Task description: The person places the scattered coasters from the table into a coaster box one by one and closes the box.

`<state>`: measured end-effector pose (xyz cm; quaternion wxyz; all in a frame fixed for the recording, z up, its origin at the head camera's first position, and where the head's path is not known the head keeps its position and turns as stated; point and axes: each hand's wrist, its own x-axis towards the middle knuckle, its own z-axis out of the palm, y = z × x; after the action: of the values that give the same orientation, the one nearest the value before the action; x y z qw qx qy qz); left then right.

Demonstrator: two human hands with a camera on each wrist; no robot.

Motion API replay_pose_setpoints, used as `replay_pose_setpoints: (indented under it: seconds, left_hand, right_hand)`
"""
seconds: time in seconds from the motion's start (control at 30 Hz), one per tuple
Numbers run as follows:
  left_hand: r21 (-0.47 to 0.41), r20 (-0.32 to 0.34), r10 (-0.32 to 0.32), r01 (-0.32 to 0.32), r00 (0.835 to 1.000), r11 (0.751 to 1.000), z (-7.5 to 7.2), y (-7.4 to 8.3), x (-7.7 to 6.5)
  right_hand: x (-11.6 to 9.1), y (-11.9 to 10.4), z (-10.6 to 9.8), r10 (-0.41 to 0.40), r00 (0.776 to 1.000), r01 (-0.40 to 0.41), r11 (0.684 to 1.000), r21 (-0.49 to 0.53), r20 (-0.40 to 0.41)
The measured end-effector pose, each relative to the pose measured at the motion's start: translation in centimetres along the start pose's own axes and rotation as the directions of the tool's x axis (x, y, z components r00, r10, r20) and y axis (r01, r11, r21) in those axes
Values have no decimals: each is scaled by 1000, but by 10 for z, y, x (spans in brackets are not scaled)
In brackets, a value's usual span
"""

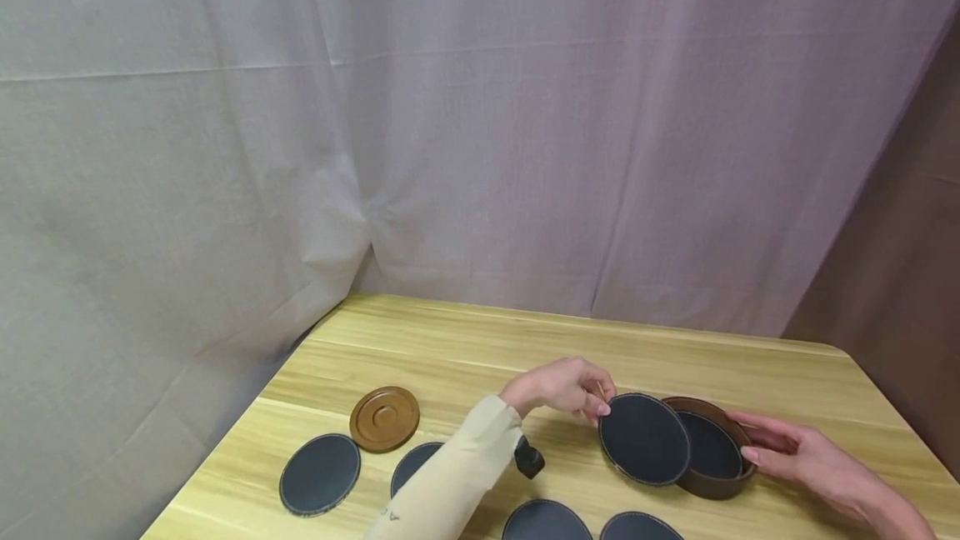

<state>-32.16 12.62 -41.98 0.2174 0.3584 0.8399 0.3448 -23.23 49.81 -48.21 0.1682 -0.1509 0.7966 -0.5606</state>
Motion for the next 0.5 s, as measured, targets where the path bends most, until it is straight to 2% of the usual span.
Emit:
replay_pose_setpoints:
  seconds: [0.17,0.4,0.5]
  left_hand:
    - [-86,-32,27,-30,999,996,4,0,6]
    - [-89,-106,38,-48,994,995,9,8,11]
    - [-158,-133,38,-59,990,986,14,10,14]
  right_hand:
    - [0,0,0,5,1000,-5,1000,-2,-12]
    - [3,-2,0,7,1000,-8,1000,-8,-8]
    - [3,-1,0,1,1000,-1,1000,9,-3]
